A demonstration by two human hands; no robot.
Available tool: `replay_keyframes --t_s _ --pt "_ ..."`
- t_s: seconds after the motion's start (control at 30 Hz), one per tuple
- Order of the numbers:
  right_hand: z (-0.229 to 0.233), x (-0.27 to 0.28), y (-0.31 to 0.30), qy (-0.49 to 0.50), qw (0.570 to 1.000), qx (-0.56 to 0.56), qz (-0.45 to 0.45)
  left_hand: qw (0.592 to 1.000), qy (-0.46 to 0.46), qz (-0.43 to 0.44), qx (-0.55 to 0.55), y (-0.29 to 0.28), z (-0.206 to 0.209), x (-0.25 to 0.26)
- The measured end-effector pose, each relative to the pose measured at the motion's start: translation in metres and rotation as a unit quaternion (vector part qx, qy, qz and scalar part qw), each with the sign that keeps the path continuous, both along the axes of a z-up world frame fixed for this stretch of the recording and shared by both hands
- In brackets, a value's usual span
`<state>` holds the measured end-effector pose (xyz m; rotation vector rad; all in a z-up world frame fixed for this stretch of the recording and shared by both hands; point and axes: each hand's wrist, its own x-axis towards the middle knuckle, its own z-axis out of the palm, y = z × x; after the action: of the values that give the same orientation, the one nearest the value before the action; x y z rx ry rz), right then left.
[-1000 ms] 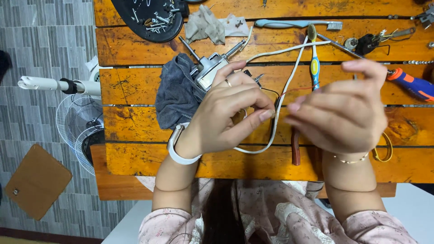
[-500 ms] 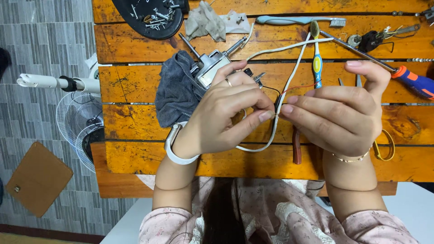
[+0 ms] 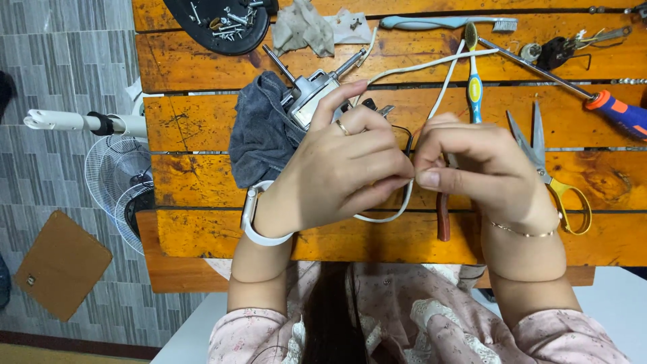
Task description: The person works on a small electrical component, using pliers to strip and twist wires. They then use scissors to cut a wire and continue manipulating the wires by hand, connecting them to the device.
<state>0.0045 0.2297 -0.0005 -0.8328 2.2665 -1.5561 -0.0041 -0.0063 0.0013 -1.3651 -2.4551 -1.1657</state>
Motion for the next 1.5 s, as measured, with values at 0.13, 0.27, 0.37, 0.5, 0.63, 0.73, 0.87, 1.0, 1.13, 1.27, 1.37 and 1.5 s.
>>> replay_keyframes --t_s 0.13,0.27,0.37,0.5,0.63,0.73,0.87,1.0,1.13,1.27,1.37,1.5 --pt "-0.004 -0.001 0.0 -0.076 0.995 -0.068 0.012 0.999 -0.026 0.006 0.035 0.002 0.005 0.002" --pt "-0.008 0.001 0.002 0.265 0.957 -0.041 -0.108 0.996 -0.051 0.031 0.068 0.002 0.006 0.003" --pt "-0.01 0.002 0.015 0.368 0.923 0.011 -0.112 0.993 -0.066 0.04 0.091 0.003 0.01 0.005" --pt "-0.004 0.004 -0.002 0.421 0.898 0.014 -0.125 0.993 -0.087 0.023 0.08 0.003 0.009 0.005" --pt "-0.005 -0.001 0.002 0.481 0.873 0.018 -0.07 0.991 -0.102 0.012 0.082 0.001 0.008 0.005" --pt "-0.008 0.0 0.003 0.476 0.876 0.024 -0.071 0.991 -0.101 0.01 0.082 0.002 0.009 0.005" --pt "-0.008 0.004 -0.001 0.386 0.919 0.018 -0.08 0.995 -0.084 0.003 0.054 0.003 0.009 0.004" --pt "0.006 0.006 -0.003 0.189 0.981 -0.013 -0.046 0.999 -0.045 0.011 0.028 0.002 0.005 0.002" --pt "-0.004 0.015 -0.002 -0.094 0.973 -0.136 -0.163 0.997 -0.035 0.041 0.047 0.003 0.007 0.005" --pt "-0.029 0.009 0.006 0.309 0.912 -0.1 -0.25 0.988 -0.07 0.1 0.095 0.008 0.01 0.009" --pt "-0.027 0.009 0.024 0.469 0.87 -0.004 -0.149 0.98 -0.075 0.143 0.12 0.013 0.004 0.013" --pt "-0.017 0.016 0.002 0.507 0.841 0.059 -0.181 0.977 -0.075 0.15 0.132 0.016 0.003 0.015"
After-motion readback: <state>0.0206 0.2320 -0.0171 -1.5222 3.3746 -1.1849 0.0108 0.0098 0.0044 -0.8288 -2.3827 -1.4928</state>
